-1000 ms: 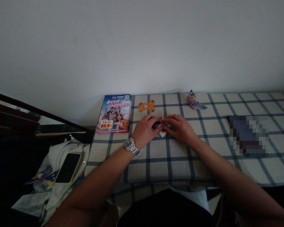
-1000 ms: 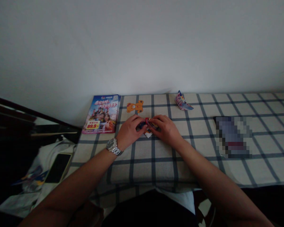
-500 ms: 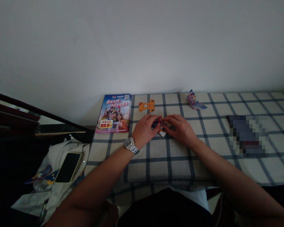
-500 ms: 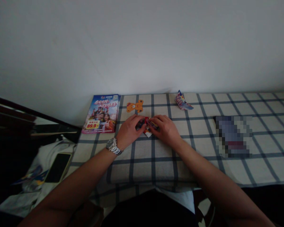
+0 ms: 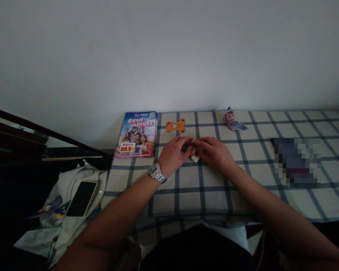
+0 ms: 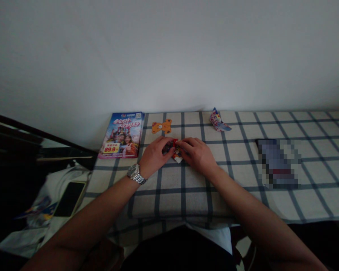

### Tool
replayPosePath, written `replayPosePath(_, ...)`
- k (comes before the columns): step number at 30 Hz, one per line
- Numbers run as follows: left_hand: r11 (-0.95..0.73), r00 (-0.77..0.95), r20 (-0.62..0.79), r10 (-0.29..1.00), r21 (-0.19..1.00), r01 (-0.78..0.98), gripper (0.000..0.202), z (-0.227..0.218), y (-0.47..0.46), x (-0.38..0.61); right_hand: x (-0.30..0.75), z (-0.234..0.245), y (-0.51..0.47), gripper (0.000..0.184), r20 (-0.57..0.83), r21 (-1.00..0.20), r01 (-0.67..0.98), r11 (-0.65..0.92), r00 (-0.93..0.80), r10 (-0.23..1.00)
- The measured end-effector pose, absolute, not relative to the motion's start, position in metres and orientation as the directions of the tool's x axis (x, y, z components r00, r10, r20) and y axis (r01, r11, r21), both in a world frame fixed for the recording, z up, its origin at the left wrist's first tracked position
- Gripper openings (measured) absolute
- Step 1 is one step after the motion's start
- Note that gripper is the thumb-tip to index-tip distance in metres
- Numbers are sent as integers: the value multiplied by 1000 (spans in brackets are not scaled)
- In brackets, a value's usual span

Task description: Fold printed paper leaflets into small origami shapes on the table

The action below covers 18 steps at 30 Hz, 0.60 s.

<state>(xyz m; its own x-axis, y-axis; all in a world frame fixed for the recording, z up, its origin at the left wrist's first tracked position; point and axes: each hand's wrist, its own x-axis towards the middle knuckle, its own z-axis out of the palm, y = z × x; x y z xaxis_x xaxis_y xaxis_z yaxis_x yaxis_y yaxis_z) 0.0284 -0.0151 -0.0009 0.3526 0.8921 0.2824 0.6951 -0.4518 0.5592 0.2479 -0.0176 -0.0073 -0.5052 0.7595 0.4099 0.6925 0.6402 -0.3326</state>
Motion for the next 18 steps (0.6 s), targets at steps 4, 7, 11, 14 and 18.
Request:
replayPosePath(4, -452, 350, 285, 892, 573, 684, 24, -1, -15, 29, 247, -5, -18, 29, 400, -320, 699, 639, -512, 761)
replayPosePath(7, -459, 354, 293, 888, 569, 682, 23, -2, -14, 30, 246, -4, -18, 28, 397, -313, 702, 640, -515, 759)
replayPosePath(11, -468, 356, 304, 884, 563, 681, 24, -4, -14, 30, 245, -3, -18, 27, 394, -293, 707, 643, -524, 755)
replayPosePath(14, -471, 358, 306, 882, 564, 678, 23, -5, -14, 30, 246, -3, -19, 27, 388, -291, 710, 641, -525, 758)
replayPosePath(18, -470, 356, 307, 883, 558, 683, 23, -6, -14, 30, 246, -3, -18, 26, 393, -324, 691, 646, -523, 756)
